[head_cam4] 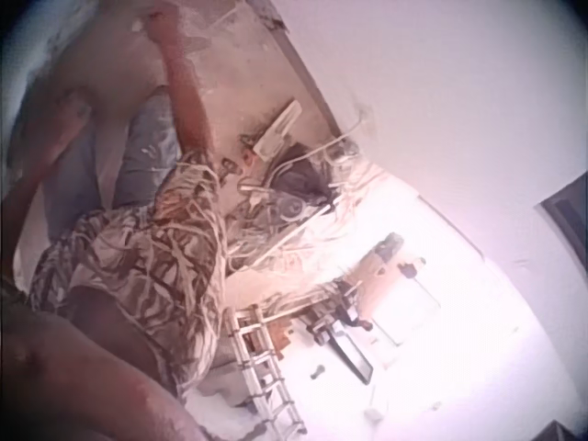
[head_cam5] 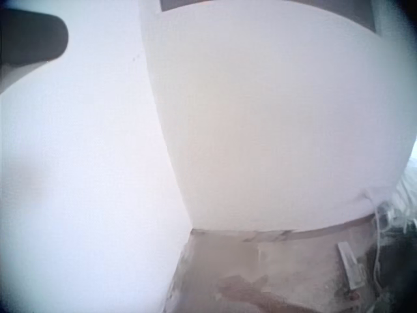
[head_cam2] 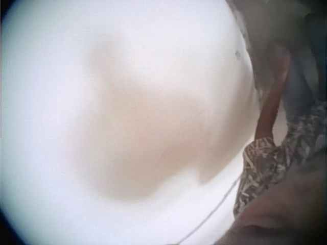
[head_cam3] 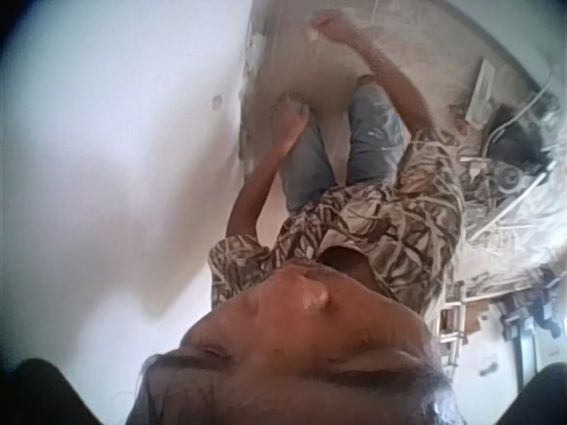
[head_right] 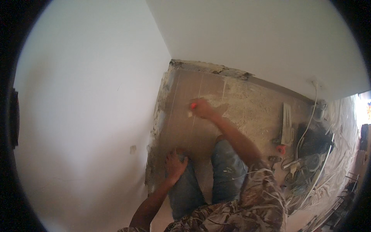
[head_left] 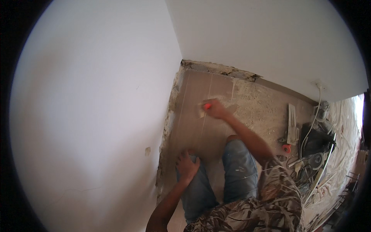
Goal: The person uses a brush to sweep debris off a tiled floor, then uses a hammer and a chisel to chip away at the edges where the floor meets a wall.
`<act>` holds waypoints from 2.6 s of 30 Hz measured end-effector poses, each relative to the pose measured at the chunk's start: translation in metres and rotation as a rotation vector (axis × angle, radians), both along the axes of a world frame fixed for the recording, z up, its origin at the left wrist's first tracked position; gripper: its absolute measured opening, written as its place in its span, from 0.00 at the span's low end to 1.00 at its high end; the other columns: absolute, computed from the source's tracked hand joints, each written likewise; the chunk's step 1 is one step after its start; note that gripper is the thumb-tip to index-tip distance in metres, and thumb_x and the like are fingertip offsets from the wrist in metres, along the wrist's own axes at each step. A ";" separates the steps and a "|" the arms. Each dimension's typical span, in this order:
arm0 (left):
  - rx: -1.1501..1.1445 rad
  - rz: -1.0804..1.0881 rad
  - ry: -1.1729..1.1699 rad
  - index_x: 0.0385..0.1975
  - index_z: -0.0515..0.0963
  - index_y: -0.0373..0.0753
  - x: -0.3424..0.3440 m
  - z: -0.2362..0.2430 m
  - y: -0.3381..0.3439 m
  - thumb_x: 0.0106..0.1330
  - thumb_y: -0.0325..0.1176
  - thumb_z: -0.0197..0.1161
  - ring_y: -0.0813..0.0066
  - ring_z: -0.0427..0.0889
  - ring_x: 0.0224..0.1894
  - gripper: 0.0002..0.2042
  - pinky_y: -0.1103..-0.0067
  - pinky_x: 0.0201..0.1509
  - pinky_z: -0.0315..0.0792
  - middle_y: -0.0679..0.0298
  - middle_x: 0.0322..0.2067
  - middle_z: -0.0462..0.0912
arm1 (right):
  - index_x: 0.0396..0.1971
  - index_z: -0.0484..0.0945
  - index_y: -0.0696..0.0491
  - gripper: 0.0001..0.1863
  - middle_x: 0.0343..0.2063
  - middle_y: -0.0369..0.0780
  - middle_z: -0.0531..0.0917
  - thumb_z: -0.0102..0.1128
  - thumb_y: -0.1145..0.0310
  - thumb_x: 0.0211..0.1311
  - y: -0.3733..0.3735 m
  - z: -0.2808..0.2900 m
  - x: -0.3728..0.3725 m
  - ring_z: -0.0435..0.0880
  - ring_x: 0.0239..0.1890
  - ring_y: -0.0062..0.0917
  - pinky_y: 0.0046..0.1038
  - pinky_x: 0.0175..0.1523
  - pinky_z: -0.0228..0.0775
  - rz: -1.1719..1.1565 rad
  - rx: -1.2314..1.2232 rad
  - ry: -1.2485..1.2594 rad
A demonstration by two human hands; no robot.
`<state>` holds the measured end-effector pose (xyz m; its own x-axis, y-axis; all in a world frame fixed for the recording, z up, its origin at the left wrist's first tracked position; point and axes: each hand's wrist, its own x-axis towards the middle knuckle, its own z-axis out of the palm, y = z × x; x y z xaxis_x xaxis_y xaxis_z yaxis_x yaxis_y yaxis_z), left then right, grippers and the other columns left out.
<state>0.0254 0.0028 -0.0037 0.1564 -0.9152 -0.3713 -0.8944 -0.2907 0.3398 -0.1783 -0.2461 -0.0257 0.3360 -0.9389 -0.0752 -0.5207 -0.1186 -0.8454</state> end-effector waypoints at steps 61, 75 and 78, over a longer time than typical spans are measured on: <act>0.161 -0.101 -0.105 0.65 0.60 0.37 -0.037 0.018 -0.018 0.58 0.51 0.64 0.36 0.63 0.62 0.38 0.53 0.62 0.61 0.38 0.60 0.63 | 0.35 0.83 0.48 0.11 0.32 0.44 0.84 0.66 0.61 0.53 -0.166 -0.092 0.019 0.83 0.34 0.37 0.37 0.40 0.74 -0.507 -0.088 -0.059; 0.102 -0.098 -0.015 0.66 0.59 0.38 -0.015 0.002 -0.010 0.60 0.53 0.61 0.39 0.68 0.57 0.38 0.53 0.58 0.66 0.41 0.59 0.64 | 0.30 0.80 0.57 0.13 0.24 0.47 0.83 0.63 0.62 0.53 -0.044 -0.027 -0.318 0.81 0.27 0.37 0.36 0.36 0.73 -0.888 -0.157 0.378; 0.127 -0.079 -0.116 0.66 0.58 0.38 -0.001 0.018 -0.010 0.60 0.53 0.61 0.38 0.68 0.58 0.38 0.53 0.60 0.64 0.40 0.59 0.64 | 0.30 0.82 0.56 0.19 0.25 0.48 0.83 0.66 0.53 0.51 -0.072 -0.004 -0.209 0.84 0.33 0.42 0.40 0.41 0.74 -0.808 -0.120 0.194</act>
